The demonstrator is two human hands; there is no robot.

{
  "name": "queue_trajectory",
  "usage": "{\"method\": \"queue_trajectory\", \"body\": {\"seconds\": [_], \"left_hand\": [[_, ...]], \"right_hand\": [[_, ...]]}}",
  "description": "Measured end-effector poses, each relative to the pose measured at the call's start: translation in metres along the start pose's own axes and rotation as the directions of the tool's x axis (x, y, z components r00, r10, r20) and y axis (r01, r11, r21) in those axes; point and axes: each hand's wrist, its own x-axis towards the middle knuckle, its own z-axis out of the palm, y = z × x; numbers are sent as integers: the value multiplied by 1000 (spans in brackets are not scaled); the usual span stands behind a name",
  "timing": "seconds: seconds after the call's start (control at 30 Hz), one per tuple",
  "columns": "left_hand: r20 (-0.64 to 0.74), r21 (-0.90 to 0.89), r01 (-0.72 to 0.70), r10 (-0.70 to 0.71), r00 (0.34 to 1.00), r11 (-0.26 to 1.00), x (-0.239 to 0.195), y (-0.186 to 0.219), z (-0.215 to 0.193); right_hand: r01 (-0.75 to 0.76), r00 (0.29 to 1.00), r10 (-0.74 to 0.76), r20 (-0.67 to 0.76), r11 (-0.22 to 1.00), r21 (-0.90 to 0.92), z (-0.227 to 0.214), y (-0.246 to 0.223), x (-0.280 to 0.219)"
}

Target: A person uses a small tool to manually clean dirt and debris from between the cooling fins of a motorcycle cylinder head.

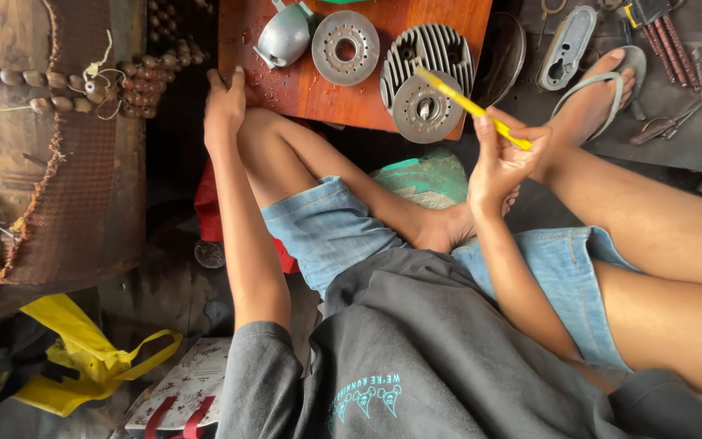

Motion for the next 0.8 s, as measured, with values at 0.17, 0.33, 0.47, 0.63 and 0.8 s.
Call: {"method": "queue_trajectory", "body": {"seconds": [0.17, 0.33, 0.47, 0.63, 0.8], "left_hand": [[32, -54, 10, -8, 999, 998, -2, 0, -3], [38, -39, 13, -12, 999, 999, 1, -1, 0], [21, 11, 21, -22, 1000, 1000, -2, -1, -2], [86, 148, 0, -13, 996, 989, 0, -4, -5], [136, 141, 9, -29, 990, 990, -19, 14, -13]], "right_hand": [[-50, 998, 53, 37, 997, -57, 9, -14, -11], [-28, 998, 30, 60, 999, -27, 5, -12, -10], [-29, 997, 31, 72, 999, -24, 5, -20, -12], [-65, 997, 65, -40, 998, 6, 15, -11, -14], [-78, 986, 82, -145, 996, 34, 3, 4, -4]]}}
